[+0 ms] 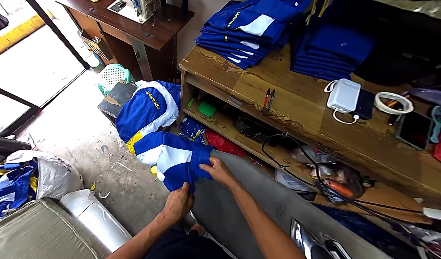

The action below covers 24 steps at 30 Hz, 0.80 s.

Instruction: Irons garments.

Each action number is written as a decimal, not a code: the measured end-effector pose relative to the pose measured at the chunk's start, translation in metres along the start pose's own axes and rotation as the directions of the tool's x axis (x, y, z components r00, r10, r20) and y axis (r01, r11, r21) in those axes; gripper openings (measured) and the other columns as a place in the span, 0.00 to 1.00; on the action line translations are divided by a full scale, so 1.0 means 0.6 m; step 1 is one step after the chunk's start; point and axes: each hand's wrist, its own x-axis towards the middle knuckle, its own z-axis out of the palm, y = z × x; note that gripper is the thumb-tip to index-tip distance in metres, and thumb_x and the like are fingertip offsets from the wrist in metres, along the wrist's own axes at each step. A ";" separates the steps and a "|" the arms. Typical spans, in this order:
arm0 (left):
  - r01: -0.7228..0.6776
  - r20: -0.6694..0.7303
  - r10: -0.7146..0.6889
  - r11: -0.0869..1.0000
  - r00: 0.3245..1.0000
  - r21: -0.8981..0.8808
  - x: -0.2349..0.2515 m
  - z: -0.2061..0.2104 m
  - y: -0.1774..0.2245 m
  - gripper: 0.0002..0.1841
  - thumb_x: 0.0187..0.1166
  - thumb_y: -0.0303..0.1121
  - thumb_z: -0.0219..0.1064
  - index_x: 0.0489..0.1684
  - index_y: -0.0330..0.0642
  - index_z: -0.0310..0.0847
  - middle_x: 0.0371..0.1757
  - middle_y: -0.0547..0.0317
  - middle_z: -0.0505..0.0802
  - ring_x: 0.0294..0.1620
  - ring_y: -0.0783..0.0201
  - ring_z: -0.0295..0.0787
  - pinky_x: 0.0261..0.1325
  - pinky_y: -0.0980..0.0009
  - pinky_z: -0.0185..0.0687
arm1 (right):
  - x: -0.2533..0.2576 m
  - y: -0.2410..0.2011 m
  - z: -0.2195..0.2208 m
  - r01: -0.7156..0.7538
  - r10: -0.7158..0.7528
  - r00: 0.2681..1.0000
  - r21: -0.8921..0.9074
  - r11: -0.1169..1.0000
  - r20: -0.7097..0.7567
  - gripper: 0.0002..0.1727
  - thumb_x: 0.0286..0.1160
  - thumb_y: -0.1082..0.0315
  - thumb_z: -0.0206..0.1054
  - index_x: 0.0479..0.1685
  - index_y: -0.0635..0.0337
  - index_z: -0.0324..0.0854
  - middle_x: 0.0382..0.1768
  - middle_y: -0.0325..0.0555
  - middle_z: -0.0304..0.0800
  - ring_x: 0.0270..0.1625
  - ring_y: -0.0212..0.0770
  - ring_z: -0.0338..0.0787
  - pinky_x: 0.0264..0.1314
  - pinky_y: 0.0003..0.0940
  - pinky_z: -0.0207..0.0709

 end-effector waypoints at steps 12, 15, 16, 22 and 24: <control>-0.069 -0.410 0.220 0.934 0.885 0.351 0.194 -0.196 -0.092 0.29 0.94 0.52 0.39 0.86 0.58 0.72 0.90 0.64 0.73 0.96 0.47 0.51 0.91 0.31 0.35 | 0.009 0.007 0.052 0.436 -0.606 0.795 -0.720 0.540 0.026 0.27 0.82 0.51 0.62 0.80 0.41 0.79 0.82 0.48 0.77 0.86 0.55 0.73 0.83 0.65 0.64; -0.061 -0.336 0.159 0.957 0.928 0.282 0.228 -0.209 -0.137 0.31 0.92 0.59 0.35 0.89 0.67 0.67 0.92 0.71 0.68 0.97 0.52 0.44 0.90 0.29 0.24 | -0.033 0.039 0.079 0.469 -0.488 0.849 -0.712 0.522 0.201 0.37 0.75 0.51 0.70 0.89 0.35 0.68 0.92 0.36 0.62 0.95 0.55 0.56 0.85 0.75 0.51; -0.078 -0.335 0.163 0.964 0.928 0.255 0.231 -0.213 -0.140 0.31 0.92 0.59 0.35 0.89 0.67 0.67 0.92 0.70 0.69 0.97 0.52 0.45 0.90 0.30 0.24 | -0.052 0.045 0.069 0.456 -0.466 0.862 -0.709 0.538 0.200 0.37 0.74 0.54 0.71 0.88 0.35 0.69 0.92 0.35 0.62 0.94 0.55 0.56 0.84 0.76 0.52; -0.152 -0.696 0.057 0.985 0.716 -0.076 0.177 -0.231 -0.157 0.21 0.89 0.38 0.54 0.72 0.37 0.82 0.76 0.44 0.85 0.82 0.48 0.76 0.85 0.49 0.68 | -0.294 0.112 -0.141 0.079 -0.376 0.899 -0.762 0.642 -0.224 0.30 0.71 0.57 0.74 0.77 0.49 0.82 0.84 0.60 0.72 0.86 0.68 0.69 0.80 0.74 0.65; -0.058 -0.776 -0.022 0.995 0.631 -0.075 0.151 -0.222 -0.156 0.17 0.85 0.37 0.60 0.60 0.35 0.88 0.61 0.39 0.91 0.68 0.43 0.85 0.74 0.47 0.76 | -0.399 0.144 -0.236 -0.144 -0.235 0.891 -0.733 0.664 -0.388 0.37 0.70 0.55 0.77 0.80 0.63 0.76 0.82 0.76 0.68 0.81 0.83 0.67 0.75 0.83 0.61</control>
